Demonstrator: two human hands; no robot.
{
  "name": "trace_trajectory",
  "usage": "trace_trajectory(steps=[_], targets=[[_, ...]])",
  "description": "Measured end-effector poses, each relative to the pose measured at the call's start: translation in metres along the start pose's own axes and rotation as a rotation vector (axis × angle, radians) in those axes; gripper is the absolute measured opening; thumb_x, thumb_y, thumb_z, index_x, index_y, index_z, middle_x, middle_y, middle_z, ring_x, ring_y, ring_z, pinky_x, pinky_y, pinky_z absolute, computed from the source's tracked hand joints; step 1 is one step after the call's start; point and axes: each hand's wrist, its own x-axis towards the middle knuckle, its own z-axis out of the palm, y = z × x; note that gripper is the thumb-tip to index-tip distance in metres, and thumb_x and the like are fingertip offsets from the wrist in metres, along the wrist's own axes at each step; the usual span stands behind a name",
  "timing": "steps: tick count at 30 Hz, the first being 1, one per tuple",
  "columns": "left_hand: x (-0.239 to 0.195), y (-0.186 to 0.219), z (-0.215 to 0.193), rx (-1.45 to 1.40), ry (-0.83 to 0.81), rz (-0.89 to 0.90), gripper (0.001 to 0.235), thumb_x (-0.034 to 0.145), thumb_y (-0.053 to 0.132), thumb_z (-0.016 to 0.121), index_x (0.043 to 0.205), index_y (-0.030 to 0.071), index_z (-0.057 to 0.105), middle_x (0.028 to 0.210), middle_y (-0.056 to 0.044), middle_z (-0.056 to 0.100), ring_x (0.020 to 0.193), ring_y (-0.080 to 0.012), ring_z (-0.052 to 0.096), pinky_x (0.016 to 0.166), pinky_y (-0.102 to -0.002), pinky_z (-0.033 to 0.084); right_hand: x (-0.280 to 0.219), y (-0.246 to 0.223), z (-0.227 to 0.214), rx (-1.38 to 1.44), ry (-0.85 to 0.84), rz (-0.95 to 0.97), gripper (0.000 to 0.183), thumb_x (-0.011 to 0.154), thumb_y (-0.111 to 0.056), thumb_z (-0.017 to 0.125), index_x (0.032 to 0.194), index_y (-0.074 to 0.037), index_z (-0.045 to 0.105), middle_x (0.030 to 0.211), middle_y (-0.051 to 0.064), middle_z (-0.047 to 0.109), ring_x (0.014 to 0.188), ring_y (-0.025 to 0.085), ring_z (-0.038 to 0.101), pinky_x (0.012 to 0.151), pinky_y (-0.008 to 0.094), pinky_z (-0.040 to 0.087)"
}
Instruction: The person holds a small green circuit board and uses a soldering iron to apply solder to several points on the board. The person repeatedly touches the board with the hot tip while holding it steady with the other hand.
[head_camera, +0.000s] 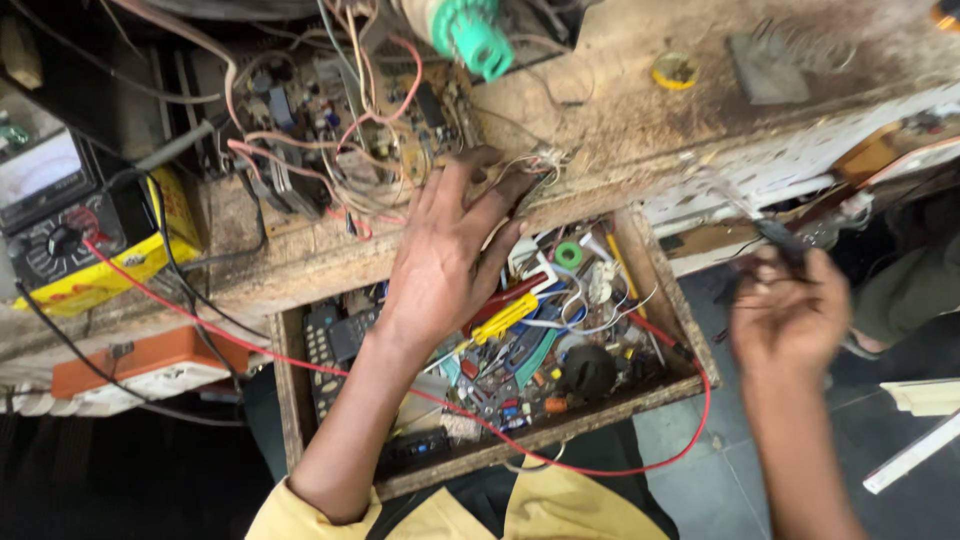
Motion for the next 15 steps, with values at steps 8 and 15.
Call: trace_trajectory(steps=[8, 15], targets=[[-0.047, 0.045, -0.012, 0.003, -0.181, -0.033, 0.018, 0.095, 0.018, 0.073, 0.110, 0.009, 0.072, 0.130, -0.018, 0.061, 0.121, -0.0352, 0.059, 0.103, -0.049, 0.047, -0.158, -0.026, 0.025, -0.974, -0.332, -0.584, 0.032, 0.119, -0.027, 0.060, 0.134, 0.001, 0.052, 0.115, 0.019, 0.066, 0.092, 0.020, 0.064, 0.081, 0.030, 0.054], [-0.131, 0.154, 0.035, -1.114, -0.464, -0.360, 0.032, 0.105, 0.018, 0.063, 0.131, -0.001, 0.063, 0.130, -0.021, 0.067, 0.126, -0.0324, 0.064, 0.112, -0.039, 0.049, -0.241, 0.023, -0.040, -1.283, -0.423, -0.677, 0.029, 0.117, -0.027, 0.055, 0.122, 0.002, 0.056, 0.117, 0.016, 0.060, 0.102, 0.021, 0.062, 0.093, 0.035, 0.056]])
